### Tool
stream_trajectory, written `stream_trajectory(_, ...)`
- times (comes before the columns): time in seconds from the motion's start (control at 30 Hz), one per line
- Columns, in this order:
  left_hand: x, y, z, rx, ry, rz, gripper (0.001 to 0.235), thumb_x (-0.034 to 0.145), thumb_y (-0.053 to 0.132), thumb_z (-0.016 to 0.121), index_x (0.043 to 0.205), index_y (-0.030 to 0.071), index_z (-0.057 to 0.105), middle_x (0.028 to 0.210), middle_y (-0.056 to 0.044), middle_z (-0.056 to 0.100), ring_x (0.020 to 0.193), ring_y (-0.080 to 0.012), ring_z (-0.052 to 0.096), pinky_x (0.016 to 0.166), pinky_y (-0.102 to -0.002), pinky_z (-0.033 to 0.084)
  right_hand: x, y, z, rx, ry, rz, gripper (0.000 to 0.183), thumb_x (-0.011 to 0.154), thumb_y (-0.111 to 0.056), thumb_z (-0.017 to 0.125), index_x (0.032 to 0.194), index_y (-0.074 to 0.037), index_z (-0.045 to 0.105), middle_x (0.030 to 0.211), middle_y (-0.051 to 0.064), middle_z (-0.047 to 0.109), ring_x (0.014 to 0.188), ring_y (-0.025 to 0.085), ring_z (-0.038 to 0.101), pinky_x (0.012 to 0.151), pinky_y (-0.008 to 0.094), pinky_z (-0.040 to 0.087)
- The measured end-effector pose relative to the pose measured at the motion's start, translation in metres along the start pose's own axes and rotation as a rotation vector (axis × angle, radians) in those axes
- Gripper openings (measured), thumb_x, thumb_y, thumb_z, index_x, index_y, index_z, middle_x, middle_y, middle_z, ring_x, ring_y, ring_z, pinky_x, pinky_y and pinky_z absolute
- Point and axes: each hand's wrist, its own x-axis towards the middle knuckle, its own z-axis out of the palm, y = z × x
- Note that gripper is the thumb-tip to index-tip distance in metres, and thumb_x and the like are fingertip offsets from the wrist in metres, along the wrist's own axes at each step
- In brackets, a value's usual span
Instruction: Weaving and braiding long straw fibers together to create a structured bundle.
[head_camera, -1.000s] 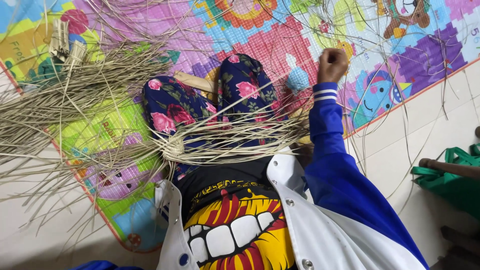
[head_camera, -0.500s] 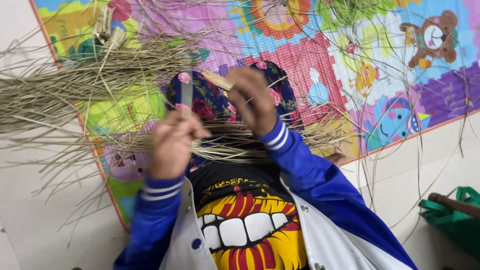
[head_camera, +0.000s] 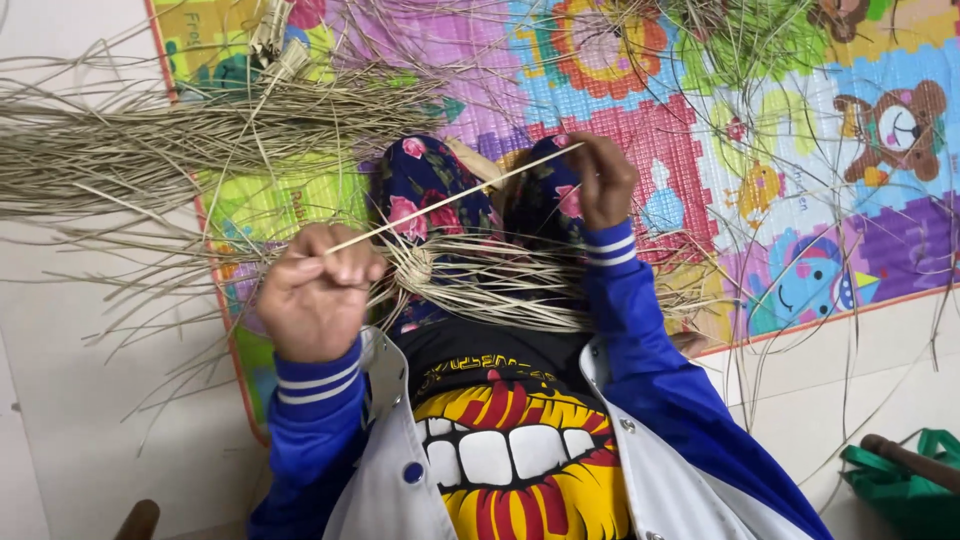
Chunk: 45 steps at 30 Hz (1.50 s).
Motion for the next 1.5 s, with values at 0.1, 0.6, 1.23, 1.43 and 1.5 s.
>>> stream_trajectory(0.1, -0.008, 0.024, -0.01, -0.045, 0.005, 0.034, 0.011, 0.082, 0.016, 0.051, 0.082, 0.005, 0.054, 0.072, -0.01, 0.046, 0.074, -0.0239, 0.048, 0.083, -0.044, 0.049, -0.011, 0.044, -0.029, 0.009, 0.17, 0.155, 0.019, 0.103, 0.005, 0.055, 0.11, 0.006, 0.073, 0.081, 0.019, 0.071, 0.064, 0.024, 0.064, 0.059, 0.038, 0.055)
stream_trajectory(0.6, 0.0, -0.036, -0.027, 0.028, 0.063, -0.049, 0.054, 0.097, 0.047, 0.061, 0.13, 0.006, 0.057, 0.129, -0.022, 0.061, 0.088, -0.0234, 0.068, 0.084, -0.041, 0.06, 0.01, 0.025, -0.05, -0.671, 0.095, 0.157, 0.006, 0.092, -0.014, 0.08, 0.097, -0.014, 0.083, 0.072, 0.01, 0.065, 0.068, 0.031, 0.068, 0.061, 0.043, 0.055)
stream_trajectory(1.23, 0.021, -0.078, 0.016, 0.243, 0.152, 0.054, 0.042, 0.108, 0.04, 0.056, 0.121, 0.001, 0.066, 0.106, -0.016, 0.07, 0.072, -0.0097, 0.059, 0.056, -0.02, 0.048, 0.006, -0.118, -0.028, 0.261, -0.803, 0.456, 0.029, 0.095, -0.013, 0.069, 0.067, -0.006, 0.072, 0.047, 0.006, 0.06, 0.048, 0.013, 0.056, 0.05, 0.028, 0.047)
stream_trajectory(1.43, 0.015, 0.037, 0.003, 0.262, 0.164, 0.396, 0.027, 0.104, 0.03, 0.062, 0.112, 0.006, 0.068, 0.102, -0.007, 0.068, 0.074, -0.0116, 0.06, 0.064, -0.025, 0.053, -0.013, -0.035, -0.11, 0.644, -0.586, 0.509, 0.028, 0.104, -0.013, 0.053, 0.078, -0.007, 0.062, 0.074, 0.004, 0.06, 0.068, 0.014, 0.054, 0.066, 0.029, 0.048)
stream_trajectory(1.5, 0.008, 0.052, -0.004, 0.299, 0.243, 0.458, 0.029, 0.106, 0.029, 0.061, 0.117, 0.003, 0.067, 0.102, -0.009, 0.065, 0.075, -0.0122, 0.059, 0.065, -0.025, 0.052, -0.019, -0.023, -0.117, 0.773, -0.474, 0.531, 0.03, 0.104, -0.015, 0.051, 0.075, -0.01, 0.058, 0.068, 0.001, 0.053, 0.064, 0.011, 0.048, 0.061, 0.026, 0.043)
